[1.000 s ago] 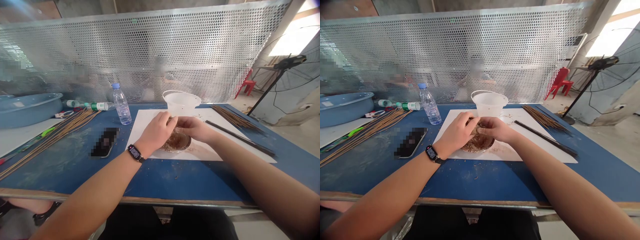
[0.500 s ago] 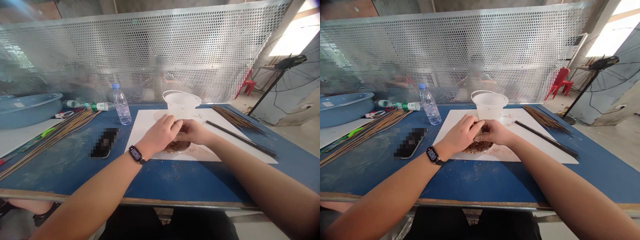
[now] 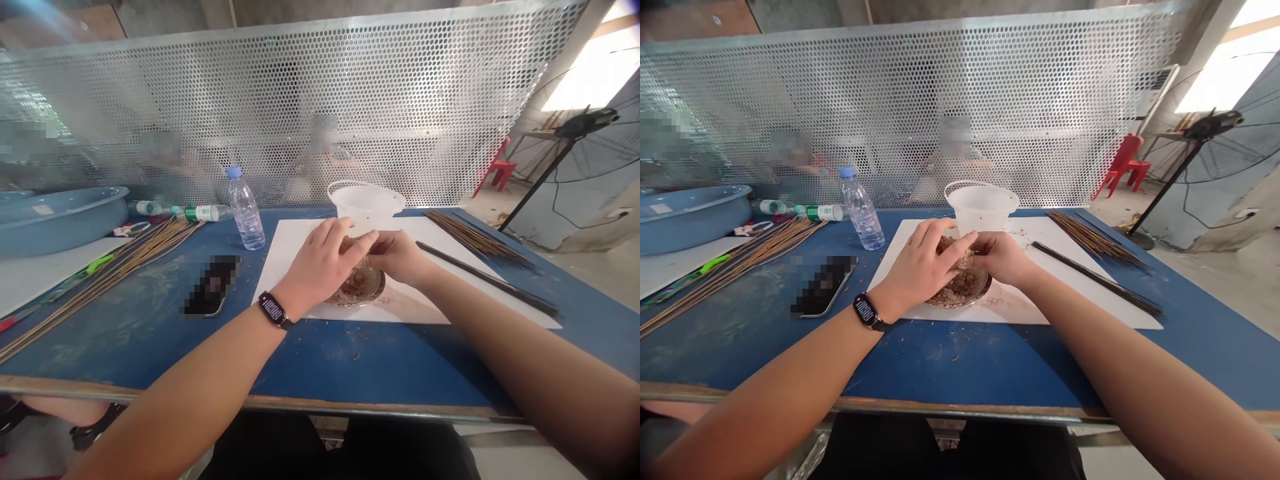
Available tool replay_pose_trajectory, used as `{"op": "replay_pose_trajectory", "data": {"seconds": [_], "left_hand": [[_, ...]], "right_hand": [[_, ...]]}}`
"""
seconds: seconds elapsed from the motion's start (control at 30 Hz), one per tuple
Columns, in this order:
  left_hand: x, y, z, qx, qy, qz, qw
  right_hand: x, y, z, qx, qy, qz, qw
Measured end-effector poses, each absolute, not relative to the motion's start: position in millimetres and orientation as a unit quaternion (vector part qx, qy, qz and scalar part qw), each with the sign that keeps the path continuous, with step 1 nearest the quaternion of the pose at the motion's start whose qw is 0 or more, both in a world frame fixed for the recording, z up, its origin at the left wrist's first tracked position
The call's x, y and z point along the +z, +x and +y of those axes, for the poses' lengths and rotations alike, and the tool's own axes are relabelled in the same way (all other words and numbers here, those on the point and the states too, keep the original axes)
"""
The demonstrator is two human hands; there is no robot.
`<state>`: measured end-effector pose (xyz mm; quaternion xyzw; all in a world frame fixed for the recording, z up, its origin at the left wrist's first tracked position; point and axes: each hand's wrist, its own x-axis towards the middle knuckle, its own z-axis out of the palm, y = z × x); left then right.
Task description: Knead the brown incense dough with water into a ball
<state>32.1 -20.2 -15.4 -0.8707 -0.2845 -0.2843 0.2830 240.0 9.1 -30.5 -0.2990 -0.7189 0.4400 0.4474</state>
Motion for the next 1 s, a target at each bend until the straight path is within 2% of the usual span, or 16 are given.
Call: {"op": "replay_pose_trajectory", "data": {"seconds": [0.23, 0.53, 0.7, 0.87, 1.0], "left_hand": [[-17, 33, -20, -0.283, -0.875, -0.293, 0.26], [-11, 31, -30, -0.302, -0.869, -0.297, 0.254], [-12, 28, -27, -0.244, -0.899, -0.279, 0.235], [-12, 24, -26, -0.254, -0.899, -0.274, 0.229], [-9, 20, -26, -0.288, -0.906, -0.26, 0.171]], "right_hand": [[-37, 236, 9, 0.521, -0.276, -0.651, 0.478], [-31, 238, 12, 0.544, -0.285, -0.58, 0.534], [-29, 241, 10, 0.548, -0.253, -0.626, 0.494], [-31, 237, 6, 0.598, -0.243, -0.598, 0.474], [-29, 239, 6, 0.639, -0.249, -0.559, 0.466]]}}
